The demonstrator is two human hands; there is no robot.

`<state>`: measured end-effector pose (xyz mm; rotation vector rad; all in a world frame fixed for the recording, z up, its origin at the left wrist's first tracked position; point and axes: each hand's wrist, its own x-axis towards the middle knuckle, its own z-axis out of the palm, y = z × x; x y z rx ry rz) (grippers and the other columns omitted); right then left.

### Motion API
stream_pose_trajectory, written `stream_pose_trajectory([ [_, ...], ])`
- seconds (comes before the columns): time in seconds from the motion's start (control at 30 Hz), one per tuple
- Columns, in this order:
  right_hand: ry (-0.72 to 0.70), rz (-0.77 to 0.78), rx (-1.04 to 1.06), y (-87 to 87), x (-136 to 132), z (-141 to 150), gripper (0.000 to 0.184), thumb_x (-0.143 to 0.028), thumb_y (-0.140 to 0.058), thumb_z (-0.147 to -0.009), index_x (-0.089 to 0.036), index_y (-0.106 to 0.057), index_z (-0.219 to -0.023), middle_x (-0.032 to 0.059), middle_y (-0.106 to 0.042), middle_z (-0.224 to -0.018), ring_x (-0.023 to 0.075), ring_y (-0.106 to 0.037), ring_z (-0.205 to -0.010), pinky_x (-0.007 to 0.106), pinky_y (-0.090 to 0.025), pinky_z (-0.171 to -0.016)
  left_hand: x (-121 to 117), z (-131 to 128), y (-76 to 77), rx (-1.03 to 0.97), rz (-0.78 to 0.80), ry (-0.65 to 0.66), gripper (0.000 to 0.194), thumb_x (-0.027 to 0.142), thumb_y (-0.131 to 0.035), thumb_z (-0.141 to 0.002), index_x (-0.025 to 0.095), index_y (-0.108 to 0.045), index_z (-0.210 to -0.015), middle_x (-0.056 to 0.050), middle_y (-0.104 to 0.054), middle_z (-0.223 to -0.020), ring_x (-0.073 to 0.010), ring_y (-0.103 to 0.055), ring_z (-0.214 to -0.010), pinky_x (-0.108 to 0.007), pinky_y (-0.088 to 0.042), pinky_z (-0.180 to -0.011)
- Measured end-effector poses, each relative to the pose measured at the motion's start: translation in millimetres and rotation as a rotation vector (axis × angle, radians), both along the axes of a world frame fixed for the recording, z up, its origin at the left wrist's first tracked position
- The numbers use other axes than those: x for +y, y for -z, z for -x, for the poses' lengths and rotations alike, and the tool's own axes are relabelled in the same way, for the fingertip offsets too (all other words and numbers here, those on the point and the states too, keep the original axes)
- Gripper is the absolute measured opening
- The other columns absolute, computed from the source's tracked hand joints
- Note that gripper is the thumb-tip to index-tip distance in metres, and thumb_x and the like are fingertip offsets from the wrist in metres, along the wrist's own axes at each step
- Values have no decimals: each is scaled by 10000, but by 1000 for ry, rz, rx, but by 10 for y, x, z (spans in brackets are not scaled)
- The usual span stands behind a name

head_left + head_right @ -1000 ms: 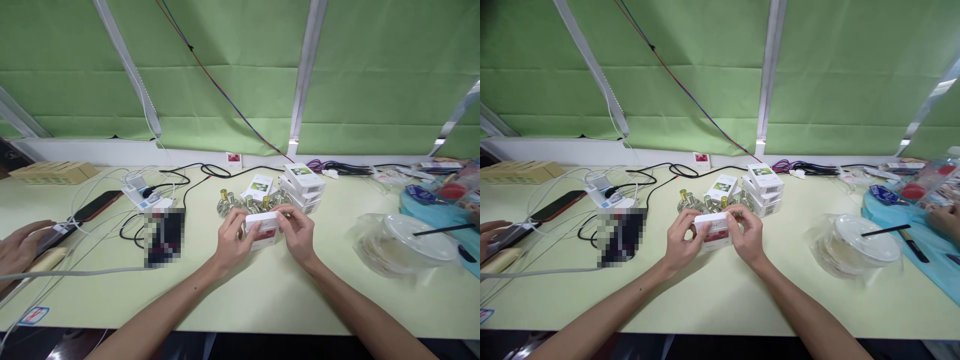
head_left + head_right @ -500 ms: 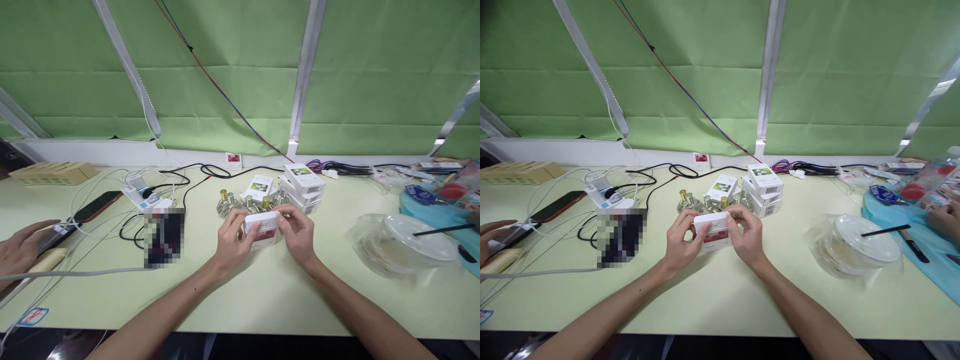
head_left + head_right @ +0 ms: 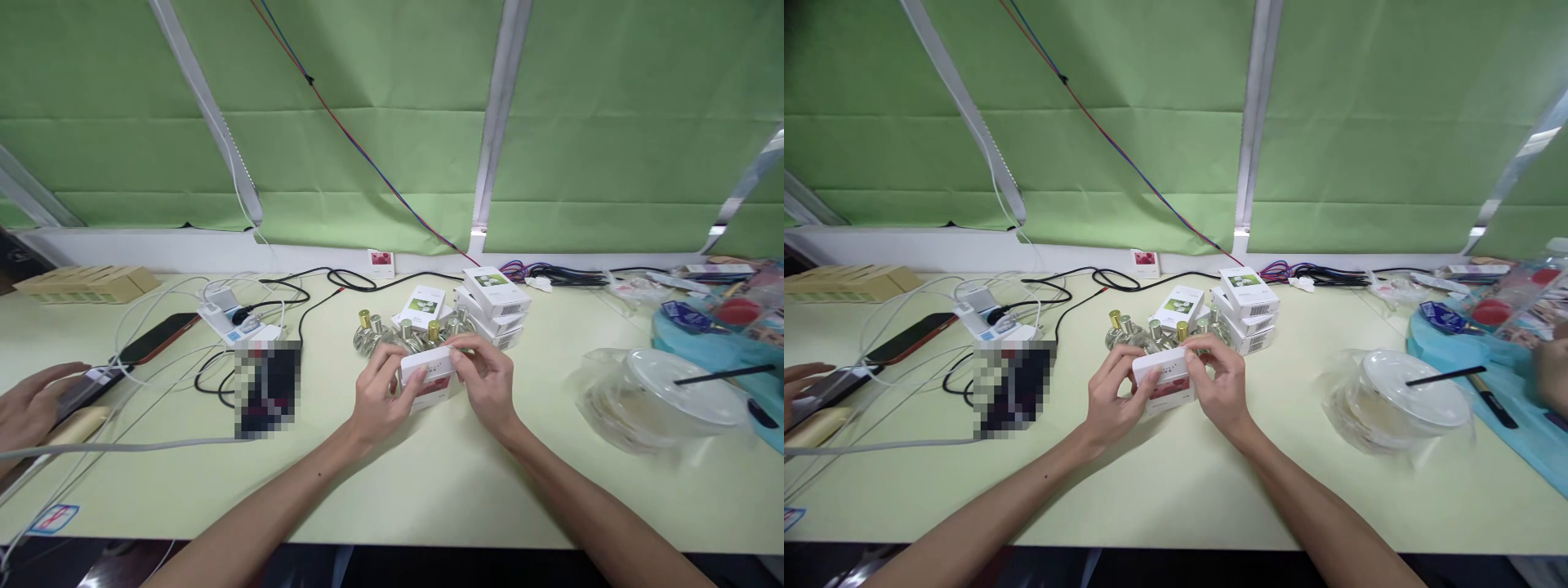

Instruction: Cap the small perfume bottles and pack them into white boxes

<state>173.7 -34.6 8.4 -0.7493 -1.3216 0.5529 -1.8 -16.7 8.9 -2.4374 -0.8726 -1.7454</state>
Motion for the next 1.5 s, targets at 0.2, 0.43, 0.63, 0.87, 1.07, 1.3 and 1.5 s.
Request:
stream_pose_trajectory([
  [0.2, 1, 39, 32, 14, 0, 15, 108, -277, -621, -942, -215, -700, -901, 63, -710, -936, 179, -651, -797, 270, -495, -571, 1, -4, -4, -5, -13, -16, 86, 208, -642, -929, 172, -586, -875, -21, -579, -834, -104, -548, -646, -229, -445, -534],
  [0.43, 6, 78, 30, -16, -14, 49, 137, -319, -636, -952, -220, -726, -924, 61, -732, -942, 176, -658, -779, 268, -524, -557, -14, 4, -8, -3, -23, -6, 114, 223, -673, -905, 173, -575, -876, -24, -564, -844, -101, -528, -632, -223, -423, -507],
  [0.63, 22, 149, 27, -18, -7, 59, 186, -384, -642, -942, -221, -730, -965, 74, -735, -979, 194, -676, -776, 277, -546, -508, -41, -8, -33, 8, -18, 49, 192, 230, -713, -852, 184, -535, -796, -37, -550, -831, -130, -557, -701, -218, -439, -502],
  [0.87, -7, 153, 31, -30, 6, 47, 174, -363, -640, -947, -219, -729, -987, 80, -748, -1003, 219, -700, -896, 285, -571, -600, -105, -24, 4, 2, -15, 191, 205, 222, -735, -794, 175, -571, -909, -71, -556, -918, -138, -546, -724, -197, -439, -451],
  [1.07, -29, 181, 33, -31, 17, 27, 199, -390, -618, -955, -222, -724, -968, 73, -759, -982, 230, -726, -903, 294, -565, -632, -136, -23, 64, 40, 44, 356, 307, 159, -717, -802, 177, -601, -1085, -97, -573, -1033, -89, -540, -634, -203, -499, -441],
  [1.3, -90, 186, 30, -61, 22, 17, 193, -400, -637, -941, -229, -719, -980, 76, -758, -1019, 233, -719, -934, 290, -562, -629, -151, -50, 70, 19, 32, 325, 266, 146, -721, -843, 186, -616, -1084, -86, -570, -1017, -108, -603, -690, -201, -546, -462],
  [1.5, -103, 237, 44, -99, 7, 31, 233, -433, -667, -914, -221, -695, -1008, 77, -766, -966, 226, -726, -888, 297, -574, -646, -145, -63, 104, 6, 6, 297, 207, 175, -727, -868, 187, -637, -1054, -75, -578, -1015, -89, -592, -657, -208, -561, -479],
])
